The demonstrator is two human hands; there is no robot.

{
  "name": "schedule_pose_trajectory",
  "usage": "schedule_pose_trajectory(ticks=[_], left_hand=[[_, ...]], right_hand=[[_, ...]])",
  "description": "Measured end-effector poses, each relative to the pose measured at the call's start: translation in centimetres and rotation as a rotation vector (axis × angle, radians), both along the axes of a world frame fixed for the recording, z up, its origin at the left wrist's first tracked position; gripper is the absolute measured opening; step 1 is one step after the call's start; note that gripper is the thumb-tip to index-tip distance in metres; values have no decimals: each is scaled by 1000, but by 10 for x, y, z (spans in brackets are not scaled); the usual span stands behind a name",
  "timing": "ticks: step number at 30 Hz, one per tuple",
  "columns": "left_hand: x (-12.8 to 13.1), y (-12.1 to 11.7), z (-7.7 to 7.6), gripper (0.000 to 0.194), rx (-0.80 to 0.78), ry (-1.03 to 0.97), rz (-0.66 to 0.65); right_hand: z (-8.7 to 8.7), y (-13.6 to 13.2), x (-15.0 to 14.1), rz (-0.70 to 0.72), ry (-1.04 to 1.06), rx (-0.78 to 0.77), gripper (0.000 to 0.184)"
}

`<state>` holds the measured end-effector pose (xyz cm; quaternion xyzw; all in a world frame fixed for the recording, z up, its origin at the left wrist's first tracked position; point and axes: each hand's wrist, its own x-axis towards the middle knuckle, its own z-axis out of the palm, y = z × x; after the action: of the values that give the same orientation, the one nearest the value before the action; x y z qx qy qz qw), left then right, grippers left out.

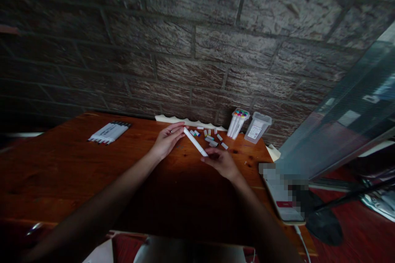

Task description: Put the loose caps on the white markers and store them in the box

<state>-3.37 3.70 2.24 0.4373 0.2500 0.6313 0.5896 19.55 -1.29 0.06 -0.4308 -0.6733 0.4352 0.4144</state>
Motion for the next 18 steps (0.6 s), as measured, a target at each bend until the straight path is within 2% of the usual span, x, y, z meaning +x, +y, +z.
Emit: schedule_pose_trajectory(ticks=[11,14,18], left_hand=[[1,0,-2,26,-84,1,-27],[2,-2,-2,26,-93,12,-58],[1,-6,3,26,-69,4,-86]], right_hand=[[15,3,14,-298,196,204,28],[23,0,15,-324,268,226,25],[31,-4,14,-307,394,166,27]])
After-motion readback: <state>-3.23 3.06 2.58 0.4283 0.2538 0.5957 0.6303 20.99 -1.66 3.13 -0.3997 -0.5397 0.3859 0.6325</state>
